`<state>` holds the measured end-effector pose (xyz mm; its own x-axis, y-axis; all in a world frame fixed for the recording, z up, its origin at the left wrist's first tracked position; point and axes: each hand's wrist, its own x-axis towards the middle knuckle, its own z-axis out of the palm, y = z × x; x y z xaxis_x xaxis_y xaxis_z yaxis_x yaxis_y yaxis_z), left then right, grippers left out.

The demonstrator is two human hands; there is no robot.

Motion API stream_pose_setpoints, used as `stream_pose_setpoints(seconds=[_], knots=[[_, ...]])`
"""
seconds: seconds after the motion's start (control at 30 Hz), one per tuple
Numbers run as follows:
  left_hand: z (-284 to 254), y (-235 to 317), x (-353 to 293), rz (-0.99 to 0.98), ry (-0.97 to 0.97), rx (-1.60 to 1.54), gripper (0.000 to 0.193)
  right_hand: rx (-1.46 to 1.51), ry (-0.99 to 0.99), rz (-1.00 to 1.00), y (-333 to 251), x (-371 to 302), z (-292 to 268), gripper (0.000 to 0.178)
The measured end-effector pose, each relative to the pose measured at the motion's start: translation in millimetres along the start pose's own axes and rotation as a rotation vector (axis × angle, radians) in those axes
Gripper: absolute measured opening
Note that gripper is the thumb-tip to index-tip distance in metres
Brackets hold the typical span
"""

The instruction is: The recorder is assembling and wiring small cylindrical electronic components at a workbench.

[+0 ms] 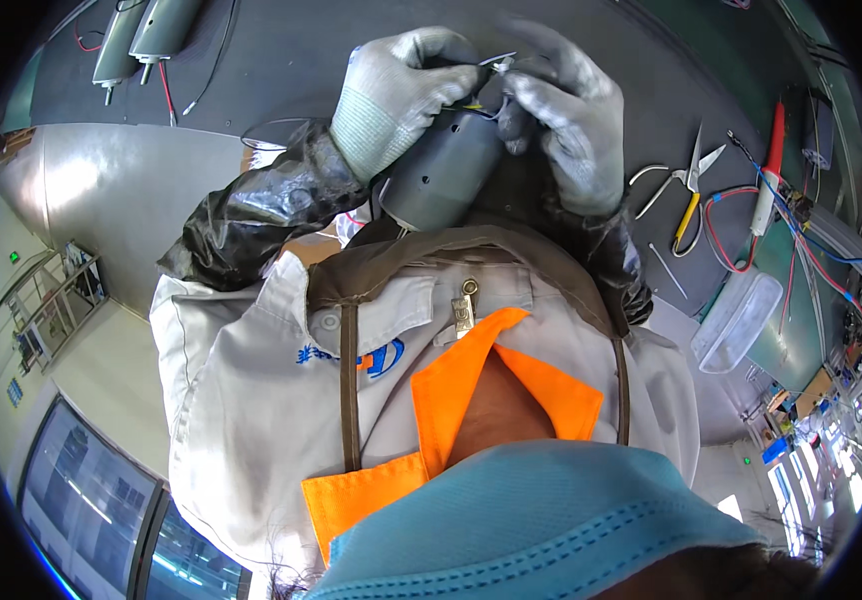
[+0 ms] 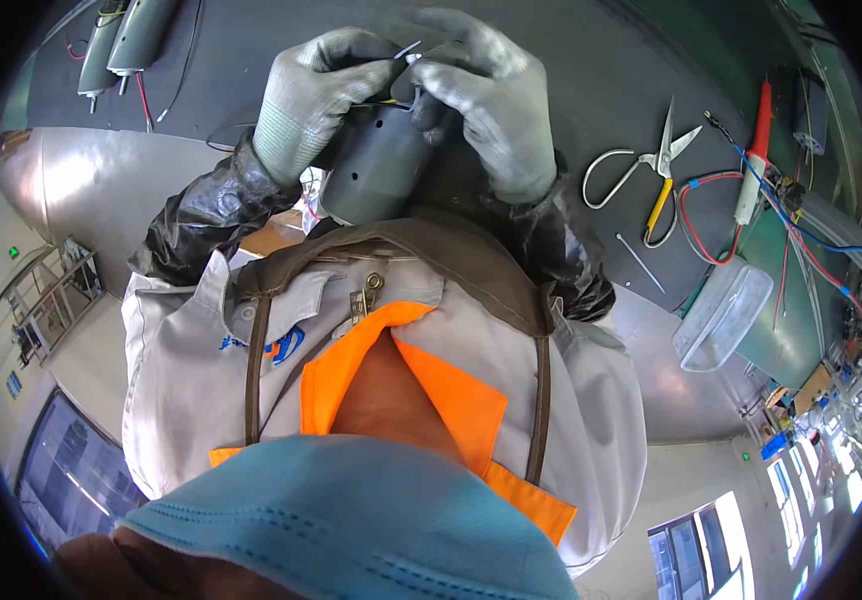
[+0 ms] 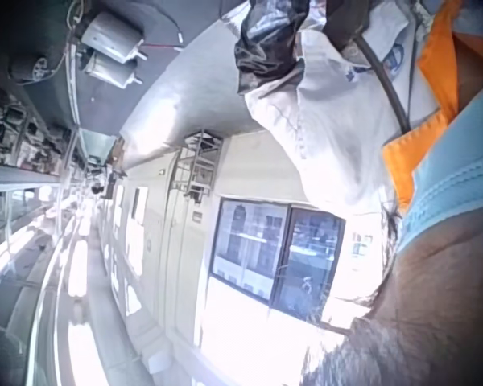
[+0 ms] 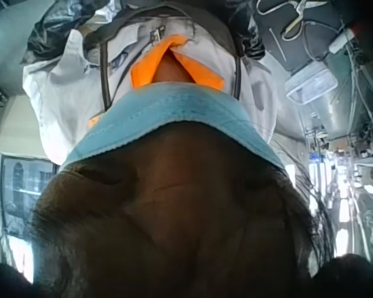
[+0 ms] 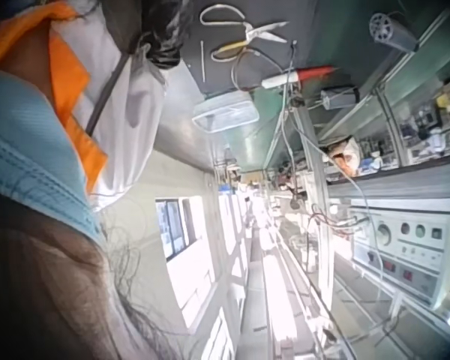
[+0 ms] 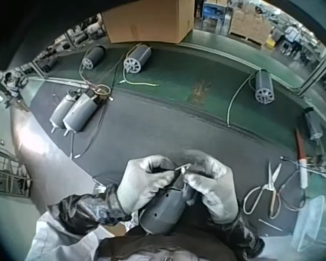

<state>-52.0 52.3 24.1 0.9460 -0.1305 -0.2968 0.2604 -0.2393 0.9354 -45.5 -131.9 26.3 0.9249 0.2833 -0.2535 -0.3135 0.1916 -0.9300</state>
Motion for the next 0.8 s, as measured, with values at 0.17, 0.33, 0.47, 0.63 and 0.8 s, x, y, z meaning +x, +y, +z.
stream_pose_setpoints(seconds=[0.17, 0.33, 0.47, 0.63, 0.8], knots=[[0.9, -20.7, 3.8, 0.117, 0.074, -0.099, 0.021, 0.487, -0.052, -0.162, 9.8, -0.9, 0.1, 0.036], [1.8, -23.0, 6.1, 0.123, 0.094, -0.006, 0.021, 0.296, -0.012, -0.154, 27.5, 6.6, -6.3, 0.049], [1.1, -7.5, -0.9, -0.002, 0.036, 0.025, 0.020, -0.021, -0.018, -0.009, -4.9, 5.1, 2.4, 0.042], [8.2, 2.7, 0.7, 0.146, 0.033, 0.154, 0.020, -0.217, -0.047, 0.091, -9.3, 9.3, -7.1, 0.028], [12.3, -1.3, -5.7, 0.242, 0.055, 0.312, 0.023, -0.861, 0.159, -0.636, 16.0, 0.9, -6.9, 0.015]])
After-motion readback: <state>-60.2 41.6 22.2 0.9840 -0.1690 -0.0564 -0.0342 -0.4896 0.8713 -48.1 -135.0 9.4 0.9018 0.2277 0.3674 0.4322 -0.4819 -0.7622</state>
